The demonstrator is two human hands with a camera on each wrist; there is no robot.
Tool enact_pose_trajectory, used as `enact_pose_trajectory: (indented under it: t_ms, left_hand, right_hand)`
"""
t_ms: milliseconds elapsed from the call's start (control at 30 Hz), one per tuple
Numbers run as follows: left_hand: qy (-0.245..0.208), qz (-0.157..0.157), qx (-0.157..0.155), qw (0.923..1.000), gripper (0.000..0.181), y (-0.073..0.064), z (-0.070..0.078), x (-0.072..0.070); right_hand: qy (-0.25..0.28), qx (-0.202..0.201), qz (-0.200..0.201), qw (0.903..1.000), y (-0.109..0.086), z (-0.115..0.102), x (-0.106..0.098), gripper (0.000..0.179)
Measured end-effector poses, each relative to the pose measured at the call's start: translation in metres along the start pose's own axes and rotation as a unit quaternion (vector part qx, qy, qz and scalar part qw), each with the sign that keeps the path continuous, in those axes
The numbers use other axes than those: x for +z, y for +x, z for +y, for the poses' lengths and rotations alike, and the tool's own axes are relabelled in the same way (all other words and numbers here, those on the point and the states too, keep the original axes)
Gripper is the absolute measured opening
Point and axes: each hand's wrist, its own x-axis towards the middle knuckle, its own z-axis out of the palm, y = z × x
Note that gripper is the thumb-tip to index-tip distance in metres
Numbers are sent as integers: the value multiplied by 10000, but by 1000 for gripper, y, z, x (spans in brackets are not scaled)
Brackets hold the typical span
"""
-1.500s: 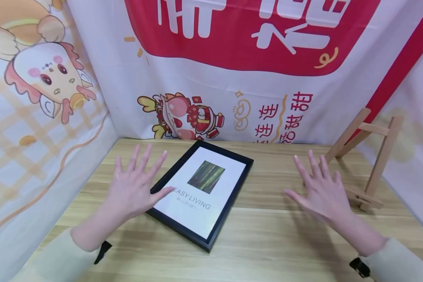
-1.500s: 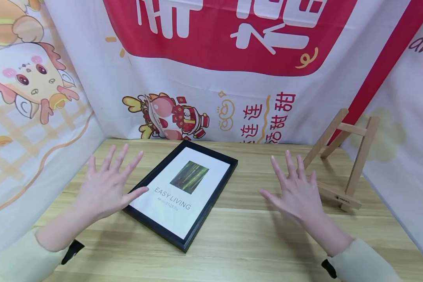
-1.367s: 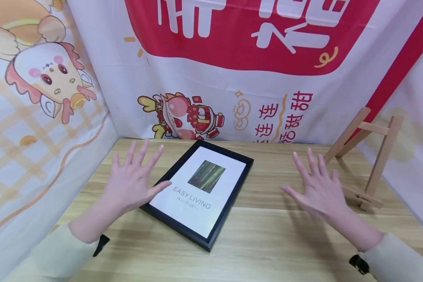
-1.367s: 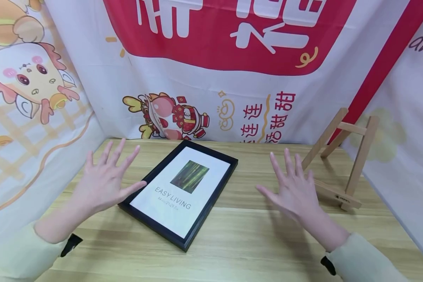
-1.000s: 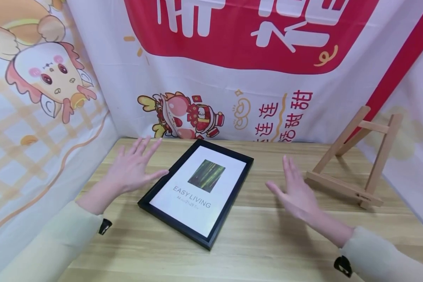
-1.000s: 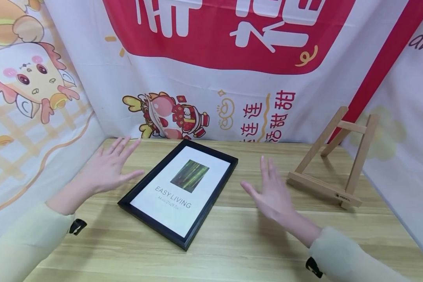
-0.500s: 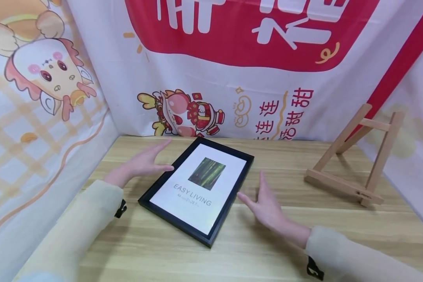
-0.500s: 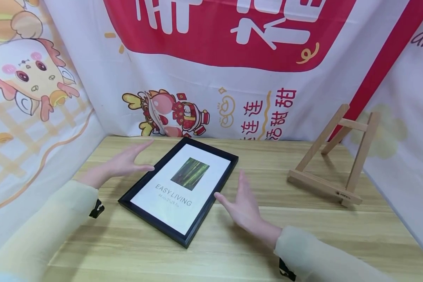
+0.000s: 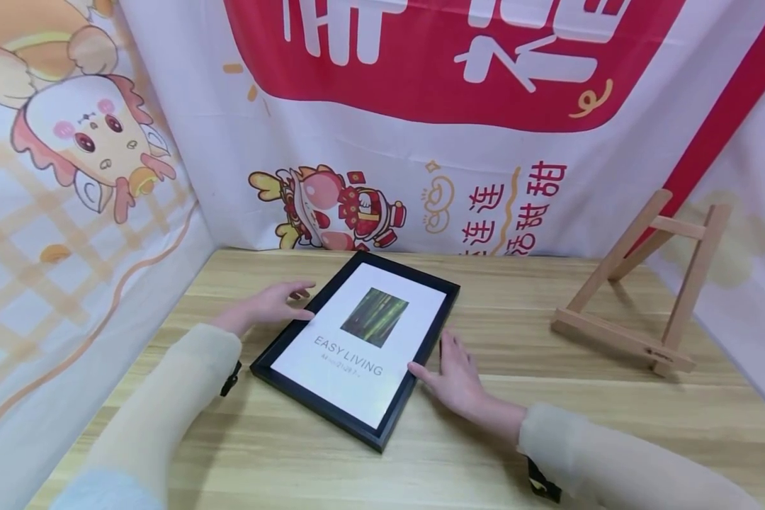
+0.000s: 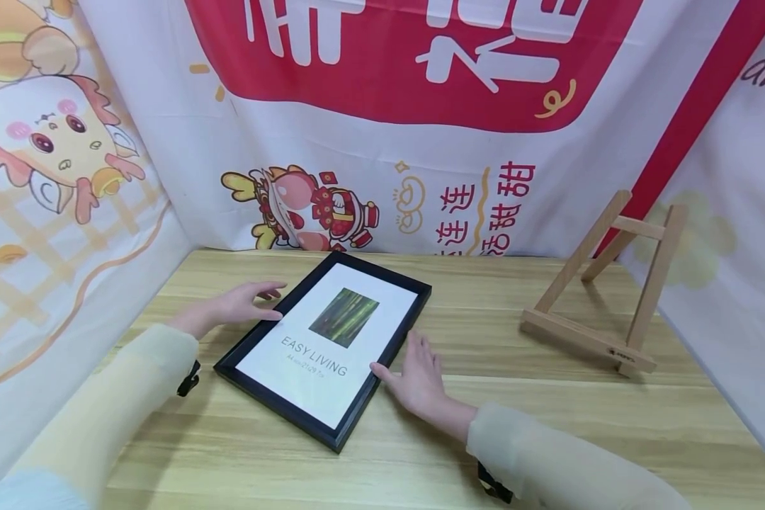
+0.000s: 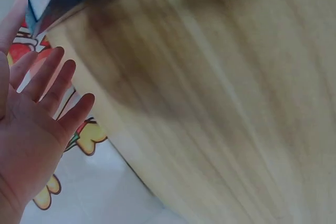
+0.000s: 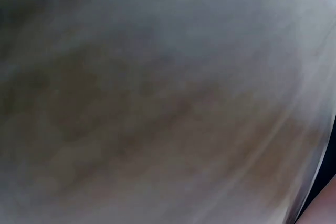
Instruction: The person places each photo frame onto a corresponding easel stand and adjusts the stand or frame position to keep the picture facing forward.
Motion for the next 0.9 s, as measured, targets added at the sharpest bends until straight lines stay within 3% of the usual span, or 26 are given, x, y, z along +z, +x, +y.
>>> enact_pose_trajectory:
  t_ms: [167,500,767,900]
  left_hand:
    - [-106,-32,-183,9998,69,3,-3,6]
    - [-230,-65,-154,9996,64,8,-5,9]
    - [-1016,-140,-443,9937,61,8,0,11]
    - [-1147,-69,-474,9922,62,6,2,12]
  right_hand:
    - [6,-42,-50,10000,2,-1,2,94]
    - [267,128,117,9995,4,-7,2,91]
    - [565,125,168,9982,5,-7,0,87]
    - [893,193,70,9958,3,-6,-2,88]
